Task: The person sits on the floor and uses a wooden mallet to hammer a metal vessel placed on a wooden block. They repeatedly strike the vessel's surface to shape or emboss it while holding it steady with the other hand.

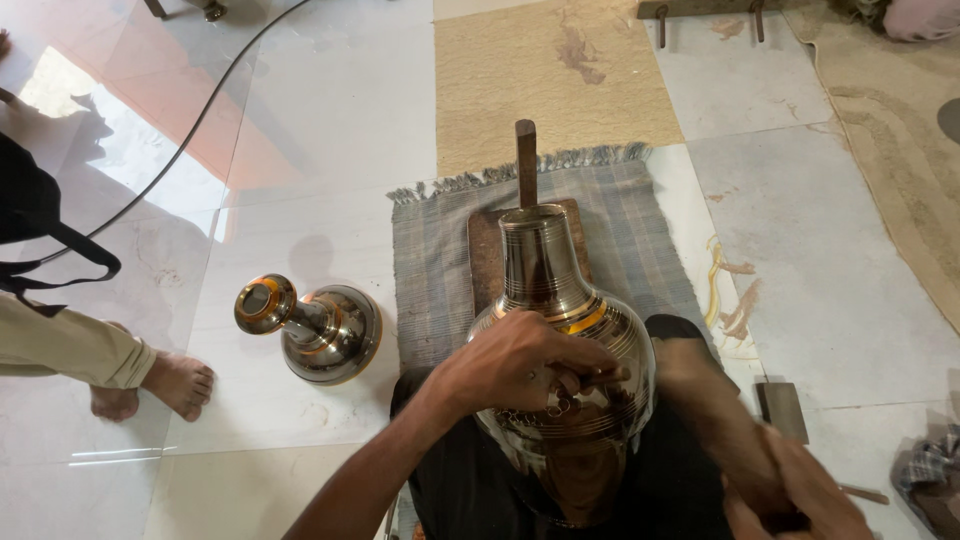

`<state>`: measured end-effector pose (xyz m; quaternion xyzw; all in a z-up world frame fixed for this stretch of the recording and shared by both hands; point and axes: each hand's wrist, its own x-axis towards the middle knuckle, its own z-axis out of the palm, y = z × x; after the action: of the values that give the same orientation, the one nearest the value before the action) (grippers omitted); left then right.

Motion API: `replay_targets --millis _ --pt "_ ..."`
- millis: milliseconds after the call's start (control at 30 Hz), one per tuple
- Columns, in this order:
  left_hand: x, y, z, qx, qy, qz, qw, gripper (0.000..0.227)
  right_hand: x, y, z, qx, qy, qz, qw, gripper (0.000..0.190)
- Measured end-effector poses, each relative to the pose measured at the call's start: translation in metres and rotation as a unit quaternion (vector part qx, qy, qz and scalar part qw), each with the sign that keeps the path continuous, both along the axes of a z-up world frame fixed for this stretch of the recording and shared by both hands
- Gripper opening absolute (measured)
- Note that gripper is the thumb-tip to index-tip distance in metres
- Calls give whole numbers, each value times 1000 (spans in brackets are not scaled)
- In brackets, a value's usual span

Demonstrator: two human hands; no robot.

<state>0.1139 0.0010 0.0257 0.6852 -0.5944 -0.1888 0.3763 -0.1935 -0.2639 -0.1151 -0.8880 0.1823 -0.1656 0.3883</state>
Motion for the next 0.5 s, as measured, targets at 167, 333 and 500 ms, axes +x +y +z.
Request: replay_targets --millis 167,333,500 --pt "8 -4 -7 1 -18 -80 997 55 -23 -17 -51 -83 1 99 992 78" --pt "15 -9 -12 -3 -22 -119 993 59 -29 -9 -70 -5 14 25 1000 75" --pt "16 -7 -12 27 -43 -119 992 54 -31 -2 -47 3 11 -6 1000 73"
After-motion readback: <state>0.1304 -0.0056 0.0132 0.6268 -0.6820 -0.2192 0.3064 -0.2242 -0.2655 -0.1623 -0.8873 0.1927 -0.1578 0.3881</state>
